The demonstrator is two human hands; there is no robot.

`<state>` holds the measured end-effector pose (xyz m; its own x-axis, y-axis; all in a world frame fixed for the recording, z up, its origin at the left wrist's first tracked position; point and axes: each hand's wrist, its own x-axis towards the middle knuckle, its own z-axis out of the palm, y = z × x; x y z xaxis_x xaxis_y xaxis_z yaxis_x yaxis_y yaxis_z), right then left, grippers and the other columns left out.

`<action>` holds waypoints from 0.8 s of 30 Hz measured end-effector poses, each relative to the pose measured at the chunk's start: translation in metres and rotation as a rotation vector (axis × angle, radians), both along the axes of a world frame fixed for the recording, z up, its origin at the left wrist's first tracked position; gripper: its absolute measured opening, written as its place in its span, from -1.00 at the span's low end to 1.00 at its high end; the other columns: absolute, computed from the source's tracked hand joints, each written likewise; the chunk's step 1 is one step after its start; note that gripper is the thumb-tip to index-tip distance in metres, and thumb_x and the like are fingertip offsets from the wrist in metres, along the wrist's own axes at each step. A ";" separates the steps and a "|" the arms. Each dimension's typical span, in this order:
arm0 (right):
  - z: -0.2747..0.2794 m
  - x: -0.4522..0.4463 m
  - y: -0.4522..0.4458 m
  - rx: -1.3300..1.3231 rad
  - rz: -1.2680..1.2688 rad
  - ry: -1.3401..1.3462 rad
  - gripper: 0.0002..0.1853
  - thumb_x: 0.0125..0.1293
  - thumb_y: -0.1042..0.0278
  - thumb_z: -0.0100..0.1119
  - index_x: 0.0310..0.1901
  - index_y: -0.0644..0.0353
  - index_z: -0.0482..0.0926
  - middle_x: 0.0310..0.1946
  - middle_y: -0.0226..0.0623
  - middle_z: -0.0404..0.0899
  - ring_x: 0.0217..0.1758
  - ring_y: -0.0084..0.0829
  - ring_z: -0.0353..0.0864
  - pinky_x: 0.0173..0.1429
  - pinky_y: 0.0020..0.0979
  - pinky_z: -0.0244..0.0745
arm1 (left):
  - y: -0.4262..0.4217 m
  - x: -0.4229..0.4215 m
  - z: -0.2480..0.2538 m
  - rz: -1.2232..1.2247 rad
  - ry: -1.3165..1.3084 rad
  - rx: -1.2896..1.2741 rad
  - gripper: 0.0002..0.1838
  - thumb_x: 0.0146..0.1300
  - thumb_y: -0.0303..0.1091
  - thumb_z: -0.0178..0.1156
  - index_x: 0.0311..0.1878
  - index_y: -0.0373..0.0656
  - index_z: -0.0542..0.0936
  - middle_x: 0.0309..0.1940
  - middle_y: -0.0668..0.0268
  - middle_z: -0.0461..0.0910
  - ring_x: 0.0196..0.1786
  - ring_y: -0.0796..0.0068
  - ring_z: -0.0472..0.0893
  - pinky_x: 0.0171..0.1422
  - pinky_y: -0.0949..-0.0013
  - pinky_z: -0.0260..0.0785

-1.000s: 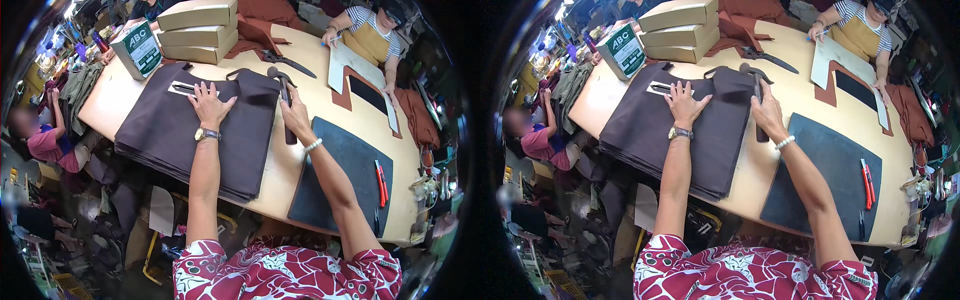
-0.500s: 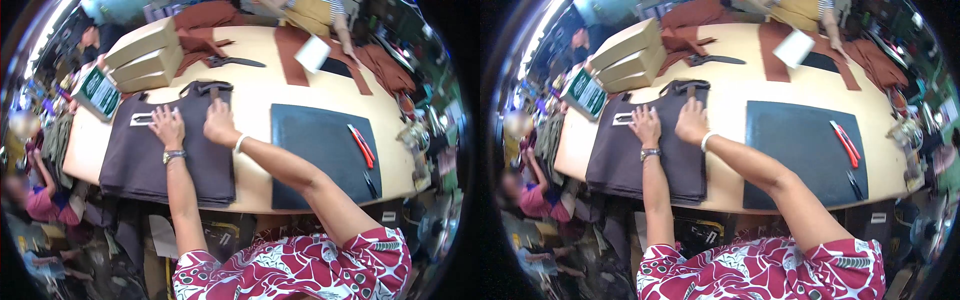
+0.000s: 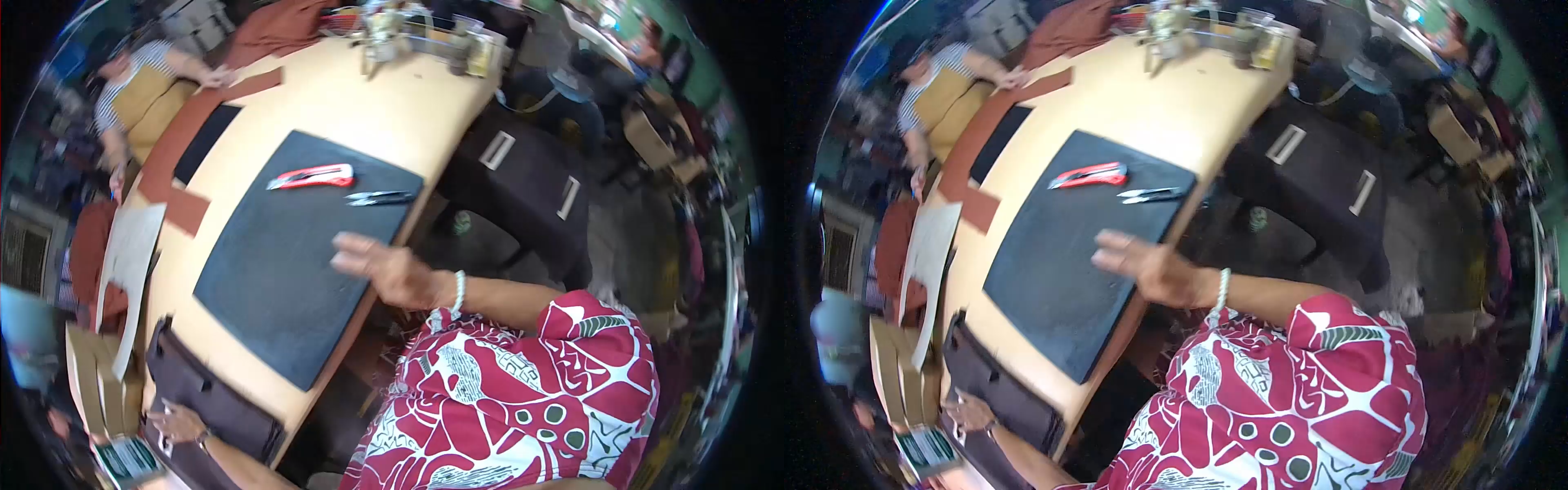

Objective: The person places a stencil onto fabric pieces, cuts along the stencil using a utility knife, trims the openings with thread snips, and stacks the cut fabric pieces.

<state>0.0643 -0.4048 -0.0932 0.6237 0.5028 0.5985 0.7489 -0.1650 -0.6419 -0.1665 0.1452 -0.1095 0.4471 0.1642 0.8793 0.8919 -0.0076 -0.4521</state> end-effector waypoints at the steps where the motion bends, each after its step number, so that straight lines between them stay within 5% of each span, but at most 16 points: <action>1: -0.008 0.009 -0.029 -0.004 -0.186 0.011 -0.50 0.08 0.69 -0.13 0.11 0.22 0.48 0.19 0.07 0.38 0.28 -0.03 0.36 0.33 -0.23 0.32 | 0.008 -0.002 0.001 0.072 0.047 -0.047 -0.40 0.26 0.27 -0.03 0.16 0.05 0.47 -0.25 0.45 0.51 -0.32 0.51 0.51 -0.33 0.34 0.28; 4: -0.039 0.021 -0.110 -0.149 -0.659 0.048 -0.54 0.08 0.71 -0.18 0.03 0.27 0.51 0.13 0.10 0.41 0.22 0.00 0.41 0.31 -0.23 0.33 | 0.014 -0.003 0.005 0.258 0.192 -0.328 -0.41 0.27 0.18 -0.01 0.26 0.05 0.39 -0.23 0.51 0.52 -0.29 0.51 0.52 -0.26 0.28 0.30; 7: -0.094 0.028 -0.196 -0.255 -0.948 0.210 -0.62 0.07 0.64 -0.08 -0.05 0.29 0.54 0.04 0.02 0.46 0.18 -0.01 0.40 0.30 -0.19 0.30 | 0.015 -0.005 0.026 0.304 0.283 -0.315 -0.30 0.21 0.12 0.08 0.37 0.07 0.23 0.11 0.32 0.41 0.11 0.42 0.46 0.07 -0.18 0.32; 10: -0.131 0.048 -0.284 -0.452 -1.135 0.210 -0.68 0.06 0.58 0.03 -0.09 0.29 0.55 -0.01 -0.05 0.49 0.17 -0.07 0.40 0.28 -0.18 0.28 | -0.046 0.040 0.052 0.258 0.092 -0.568 -0.24 0.24 0.14 0.05 0.43 0.03 0.13 0.32 0.16 0.23 0.31 0.24 0.33 0.27 -0.26 0.16; 13: -0.146 0.045 -0.304 -0.459 -1.330 0.180 -0.72 0.14 0.50 0.08 -0.08 0.27 0.56 -0.04 -0.08 0.52 0.13 -0.10 0.44 0.24 -0.17 0.31 | -0.039 0.058 0.022 -0.282 -0.031 -0.761 -0.21 0.27 0.22 -0.01 0.43 -0.06 0.11 0.34 0.05 0.20 0.36 0.11 0.25 0.34 -0.15 0.13; 14: -0.151 0.050 -0.322 -0.428 -1.416 0.238 -0.72 0.16 0.47 0.07 -0.07 0.25 0.56 -0.04 -0.07 0.52 0.11 -0.09 0.46 0.22 -0.16 0.33 | -0.065 0.065 0.015 -0.497 -0.009 -0.779 -0.18 0.30 0.24 -0.05 0.42 -0.17 0.11 0.34 0.01 0.21 0.38 0.05 0.21 0.38 0.04 0.15; 16: -0.151 0.055 -0.346 -0.390 -1.592 0.357 -0.71 0.20 0.42 0.06 -0.03 0.22 0.55 -0.03 -0.05 0.52 0.09 -0.07 0.48 0.17 -0.14 0.37 | -0.142 0.097 0.020 -0.830 0.019 -0.915 -0.28 0.34 0.02 0.05 0.34 -0.36 0.18 0.29 -0.10 0.24 0.33 -0.03 0.27 0.39 0.11 0.15; 18: -0.146 0.059 -0.368 -0.371 -1.784 0.457 -0.69 0.22 0.36 0.06 0.00 0.19 0.54 -0.02 -0.04 0.52 0.07 -0.05 0.50 0.14 -0.12 0.40 | -0.243 0.122 0.032 -0.865 0.045 -1.047 -0.32 0.37 -0.04 0.02 0.32 -0.42 0.18 0.30 -0.15 0.21 0.34 -0.05 0.25 0.40 0.12 0.14; 20: -0.143 0.066 -0.385 -0.349 -1.859 0.558 -0.65 0.24 0.30 0.08 0.04 0.19 0.50 0.01 -0.06 0.52 0.10 -0.04 0.49 0.16 -0.14 0.39 | -0.304 0.137 0.026 -0.907 0.081 -1.183 -0.33 0.38 0.04 -0.05 0.41 -0.17 0.14 0.39 0.03 0.14 0.44 0.05 0.12 0.44 -0.11 -0.04; 24: -0.132 0.082 -0.398 -0.396 -1.897 0.796 -0.56 0.21 0.16 0.16 0.04 0.26 0.45 0.00 -0.01 0.53 0.09 -0.03 0.52 0.16 -0.13 0.41 | -0.351 0.154 0.005 -0.803 0.192 -1.319 -0.33 0.39 0.13 -0.17 0.43 -0.06 0.11 0.42 0.16 0.10 0.47 0.11 0.05 0.44 -0.20 -0.15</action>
